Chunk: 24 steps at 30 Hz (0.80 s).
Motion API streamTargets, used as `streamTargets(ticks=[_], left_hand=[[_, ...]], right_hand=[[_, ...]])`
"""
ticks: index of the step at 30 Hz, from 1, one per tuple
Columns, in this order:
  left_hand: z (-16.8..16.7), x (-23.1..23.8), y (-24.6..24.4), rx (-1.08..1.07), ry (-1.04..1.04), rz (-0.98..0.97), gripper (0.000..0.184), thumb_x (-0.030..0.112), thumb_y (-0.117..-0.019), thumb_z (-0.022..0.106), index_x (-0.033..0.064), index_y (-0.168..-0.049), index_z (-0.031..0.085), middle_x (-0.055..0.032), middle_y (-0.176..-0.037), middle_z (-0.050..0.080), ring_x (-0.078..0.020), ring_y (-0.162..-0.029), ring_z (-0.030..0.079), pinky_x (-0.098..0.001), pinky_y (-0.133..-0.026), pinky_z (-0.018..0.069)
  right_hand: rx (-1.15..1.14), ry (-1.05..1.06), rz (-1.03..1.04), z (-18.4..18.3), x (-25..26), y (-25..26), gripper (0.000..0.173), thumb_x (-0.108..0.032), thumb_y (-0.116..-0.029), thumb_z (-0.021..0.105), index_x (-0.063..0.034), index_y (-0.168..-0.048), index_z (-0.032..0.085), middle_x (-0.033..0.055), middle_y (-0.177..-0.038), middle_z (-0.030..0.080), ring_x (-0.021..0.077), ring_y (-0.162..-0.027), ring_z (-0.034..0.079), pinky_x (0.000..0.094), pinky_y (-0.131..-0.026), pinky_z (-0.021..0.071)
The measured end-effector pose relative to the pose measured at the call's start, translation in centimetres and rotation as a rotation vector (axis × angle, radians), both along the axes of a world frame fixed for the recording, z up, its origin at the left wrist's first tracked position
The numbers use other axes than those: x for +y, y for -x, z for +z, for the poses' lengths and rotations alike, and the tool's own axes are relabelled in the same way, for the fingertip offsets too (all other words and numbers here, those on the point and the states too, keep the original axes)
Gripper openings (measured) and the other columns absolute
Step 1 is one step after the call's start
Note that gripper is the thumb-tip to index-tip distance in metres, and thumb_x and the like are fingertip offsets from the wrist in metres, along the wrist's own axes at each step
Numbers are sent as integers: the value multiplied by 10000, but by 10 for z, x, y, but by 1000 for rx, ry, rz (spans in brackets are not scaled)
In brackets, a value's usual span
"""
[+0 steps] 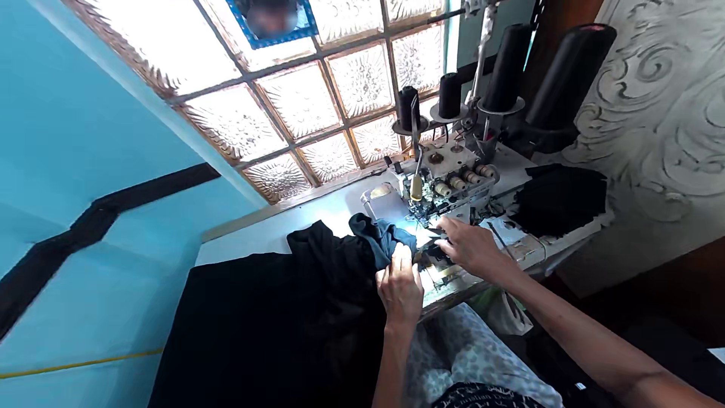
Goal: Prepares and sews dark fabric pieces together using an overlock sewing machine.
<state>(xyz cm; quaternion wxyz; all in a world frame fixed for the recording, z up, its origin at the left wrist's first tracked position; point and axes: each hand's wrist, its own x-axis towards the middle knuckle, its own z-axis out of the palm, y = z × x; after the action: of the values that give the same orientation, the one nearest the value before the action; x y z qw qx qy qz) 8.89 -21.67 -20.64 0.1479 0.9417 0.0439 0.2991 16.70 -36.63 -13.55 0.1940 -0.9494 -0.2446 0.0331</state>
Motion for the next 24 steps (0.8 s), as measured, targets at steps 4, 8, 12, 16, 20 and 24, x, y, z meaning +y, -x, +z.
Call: streamTargets(ticks=[4,8,12,16,20,24], left_hand=[[-4,0,-1,-32,26,0,321,69,-896,673,-2,-1202,738,-160,-1245,724,-320,-975,745,-507,-825,557],[-6,0,-1,-33,53,0,307,79,-902,680,13,-1195,745,-154,-1245,724,-322,-989,742,-512,-839,556],[-9,10,8,-110,217,-116,225,21,-892,660,26,-1075,791,-144,-1180,748,-316,-980,747,-523,-825,564],[9,23,43,-124,620,-253,213,9,-957,600,-55,-1088,755,-155,-1055,767,-177,-1007,730,-355,-968,540],[15,36,64,-130,994,-411,310,-38,-982,451,-131,-1212,636,-137,-1249,686,-26,-1173,618,-199,-1024,484],[18,38,68,-120,1044,-509,393,-100,-919,412,-106,-1245,631,-91,-1311,668,-60,-1246,588,-240,-1064,468]], right_hand=[[-72,31,26,-4,24,-4,267,-200,-1006,614,-29,-1204,667,208,-1049,676,402,-893,690,575,-722,526],[-61,82,22,-4,36,-5,230,-194,-1062,530,-61,-1163,687,190,-969,691,394,-908,692,567,-735,520],[-221,-88,32,-20,24,5,182,-148,-1015,602,-12,-1085,701,198,-924,693,402,-778,697,580,-637,529],[-395,-282,-16,-42,-14,20,283,-171,-991,636,7,-1206,679,224,-1042,711,405,-760,704,592,-650,554],[-404,-134,-155,-80,-66,6,409,37,-973,536,-38,-1364,632,317,-1121,650,523,-840,671,657,-684,519],[-275,-19,-258,-116,-104,-11,452,48,-937,609,-129,-1346,684,319,-1252,617,557,-1057,605,715,-876,445]])
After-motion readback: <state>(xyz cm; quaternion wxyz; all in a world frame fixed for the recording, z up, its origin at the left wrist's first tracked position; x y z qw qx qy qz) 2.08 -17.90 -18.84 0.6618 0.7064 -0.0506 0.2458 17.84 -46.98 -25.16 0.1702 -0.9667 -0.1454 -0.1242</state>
